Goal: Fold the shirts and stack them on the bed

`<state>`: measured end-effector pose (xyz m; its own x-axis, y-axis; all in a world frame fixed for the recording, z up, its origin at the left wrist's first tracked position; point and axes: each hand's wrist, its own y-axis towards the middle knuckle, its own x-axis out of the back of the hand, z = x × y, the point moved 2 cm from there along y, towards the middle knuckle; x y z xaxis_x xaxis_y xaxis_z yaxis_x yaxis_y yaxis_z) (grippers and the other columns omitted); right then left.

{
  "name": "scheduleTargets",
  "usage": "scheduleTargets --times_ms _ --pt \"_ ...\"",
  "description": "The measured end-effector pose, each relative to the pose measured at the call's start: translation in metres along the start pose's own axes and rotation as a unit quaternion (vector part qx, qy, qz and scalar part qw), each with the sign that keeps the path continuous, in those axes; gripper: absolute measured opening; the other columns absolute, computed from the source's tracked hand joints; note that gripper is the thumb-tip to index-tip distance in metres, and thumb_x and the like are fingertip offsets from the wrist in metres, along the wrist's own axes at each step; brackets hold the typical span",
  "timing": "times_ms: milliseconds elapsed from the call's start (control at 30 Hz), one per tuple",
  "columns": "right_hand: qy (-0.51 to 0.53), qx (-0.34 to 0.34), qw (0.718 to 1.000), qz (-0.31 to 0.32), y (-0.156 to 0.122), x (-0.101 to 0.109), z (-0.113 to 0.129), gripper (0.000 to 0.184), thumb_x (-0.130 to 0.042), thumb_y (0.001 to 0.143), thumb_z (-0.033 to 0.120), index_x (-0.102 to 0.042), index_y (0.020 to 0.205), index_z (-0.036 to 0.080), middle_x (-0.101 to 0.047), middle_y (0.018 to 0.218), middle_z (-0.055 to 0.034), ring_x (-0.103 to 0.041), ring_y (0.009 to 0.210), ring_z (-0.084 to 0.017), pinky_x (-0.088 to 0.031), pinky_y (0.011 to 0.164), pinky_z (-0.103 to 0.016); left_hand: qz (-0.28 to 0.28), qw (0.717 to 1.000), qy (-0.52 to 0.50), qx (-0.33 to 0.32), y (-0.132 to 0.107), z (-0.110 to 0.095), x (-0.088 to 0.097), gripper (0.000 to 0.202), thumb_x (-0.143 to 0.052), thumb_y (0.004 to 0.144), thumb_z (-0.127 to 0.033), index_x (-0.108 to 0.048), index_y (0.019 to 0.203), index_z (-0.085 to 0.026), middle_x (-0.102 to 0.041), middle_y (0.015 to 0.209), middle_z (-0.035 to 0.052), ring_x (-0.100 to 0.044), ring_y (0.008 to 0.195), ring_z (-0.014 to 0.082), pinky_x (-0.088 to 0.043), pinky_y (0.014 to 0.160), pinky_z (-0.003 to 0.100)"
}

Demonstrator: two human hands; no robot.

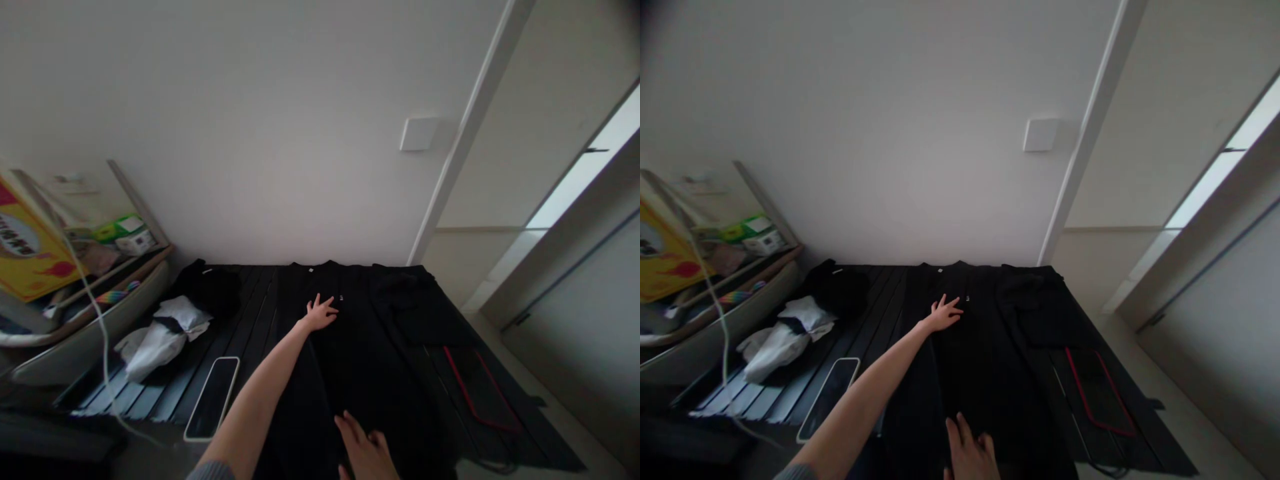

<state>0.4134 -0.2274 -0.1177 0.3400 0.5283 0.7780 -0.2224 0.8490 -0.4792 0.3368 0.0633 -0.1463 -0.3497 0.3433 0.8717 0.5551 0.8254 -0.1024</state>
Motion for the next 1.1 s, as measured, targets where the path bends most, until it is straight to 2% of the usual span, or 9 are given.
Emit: scheduleTargets --times_ms 133,267,367,433,567,700,800,900,1100 --pt "-0.021 -0.030 0.996 -0.087 0.000 0.020 -0.012 0.065 -0.047 0.075 0.019 -0.046 0.140 0.020 -0.037 0.150 -0.0124 -0.046 0.129 -0.031 -0.034 0.105 -0.048 -0.020 0.999 0.038 -0.012 -0.021 0.000 -0.021 0.051 -0.043 0.092 -0.029 -0.037 0.142 -0.036 -0.022 0.157 -0.0031 -0.009 0.145 0.0307 -0.012 0.114 0.059" --pt "-0.030 -0.046 0.985 -0.162 0.021 0.019 -0.028 0.058 -0.046 0.082 0.028 -0.045 0.140 0.026 -0.032 0.152 -0.0078 -0.032 0.138 -0.030 -0.029 0.108 -0.051 -0.151 0.986 0.065 -0.033 -0.044 -0.008 -0.023 0.057 -0.035 0.093 -0.022 -0.022 0.149 -0.027 -0.020 0.158 0.0028 -0.024 0.143 0.0195 -0.023 0.116 0.045" --pt "-0.053 -0.061 0.975 -0.209 0.044 0.015 -0.048 0.056 -0.045 0.087 0.042 -0.044 0.142 0.026 -0.028 0.154 -0.0095 -0.021 0.142 -0.033 -0.023 0.109 -0.057 -0.264 0.961 0.081 0.026 -0.074 -0.009 -0.032 0.060 -0.032 0.093 -0.019 -0.015 0.150 -0.019 -0.019 0.157 0.0084 -0.020 0.144 0.0188 -0.025 0.116 0.044" --pt "-0.069 -0.087 0.960 -0.256 0.061 0.018 -0.066 0.057 -0.044 0.089 0.046 -0.043 0.142 0.026 -0.024 0.155 -0.0122 -0.017 0.142 -0.037 -0.020 0.108 -0.061 -0.288 0.950 0.085 0.081 -0.095 -0.007 -0.044 0.060 -0.031 0.095 -0.023 -0.010 0.151 -0.014 -0.020 0.157 0.0130 -0.019 0.144 0.0224 -0.027 0.114 0.046" --pt "-0.064 -0.179 0.914 -0.358 0.096 0.048 -0.110 0.059 -0.043 0.090 0.048 -0.039 0.144 0.025 -0.019 0.156 -0.0190 -0.015 0.140 -0.045 -0.021 0.105 -0.062 -0.237 0.964 0.098 0.073 -0.121 -0.010 -0.062 0.065 -0.037 0.096 -0.042 -0.013 0.152 -0.019 -0.024 0.155 0.0102 -0.014 0.144 0.0302 -0.028 0.114 0.053" --pt "0.011 -0.283 0.860 -0.423 0.134 0.100 -0.159 0.062 -0.037 0.093 0.048 -0.025 0.149 0.025 -0.011 0.155 -0.0236 -0.022 0.138 -0.045 -0.026 0.103 -0.059 -0.189 0.979 0.077 0.022 -0.126 -0.018 -0.052 0.067 -0.034 0.096 -0.048 -0.007 0.152 -0.024 -0.021 0.156 0.0051 -0.016 0.144 0.0279 -0.024 0.116 0.052" --pt "0.087 -0.329 0.848 -0.406 0.159 0.134 -0.191 0.059 -0.034 0.094 0.046 -0.027 0.149 0.026 -0.014 0.155 -0.0227 -0.023 0.139 -0.041 -0.025 0.104 -0.056 -0.141 0.987 0.048 -0.053 -0.129 -0.026 -0.038 0.063 -0.029 0.099 -0.044 0.000 0.152 -0.026 -0.021 0.156 0.0023 -0.022 0.142 0.0200 -0.025 0.117 0.044" --pt "0.139 -0.354 0.851 -0.362 0.178 0.155 -0.211 0.050 -0.040 0.092 0.046 -0.045 0.139 0.031 -0.029 0.150 -0.0177 -0.025 0.138 -0.039 -0.024 0.103 -0.057 -0.105 0.987 0.036 -0.115 -0.134 -0.032 -0.030 0.060 -0.027 0.100 -0.039 0.003 0.151 -0.028 -0.025 0.155 0.0006 -0.029 0.140 0.0132 -0.027 0.117 0.036" --pt "0.182 -0.399 0.830 -0.343 0.194 0.171 -0.225 0.047 -0.049 0.086 0.043 -0.051 0.132 0.034 -0.041 0.139 -0.0180 -0.039 0.127 -0.040 -0.033 0.093 -0.060 -0.134 0.983 0.088 -0.093 -0.133 -0.034 -0.035 0.060 -0.030 0.100 -0.034 -0.001 0.152 -0.026 -0.020 0.156 0.0009 -0.022 0.142 0.0161 -0.026 0.117 0.040"
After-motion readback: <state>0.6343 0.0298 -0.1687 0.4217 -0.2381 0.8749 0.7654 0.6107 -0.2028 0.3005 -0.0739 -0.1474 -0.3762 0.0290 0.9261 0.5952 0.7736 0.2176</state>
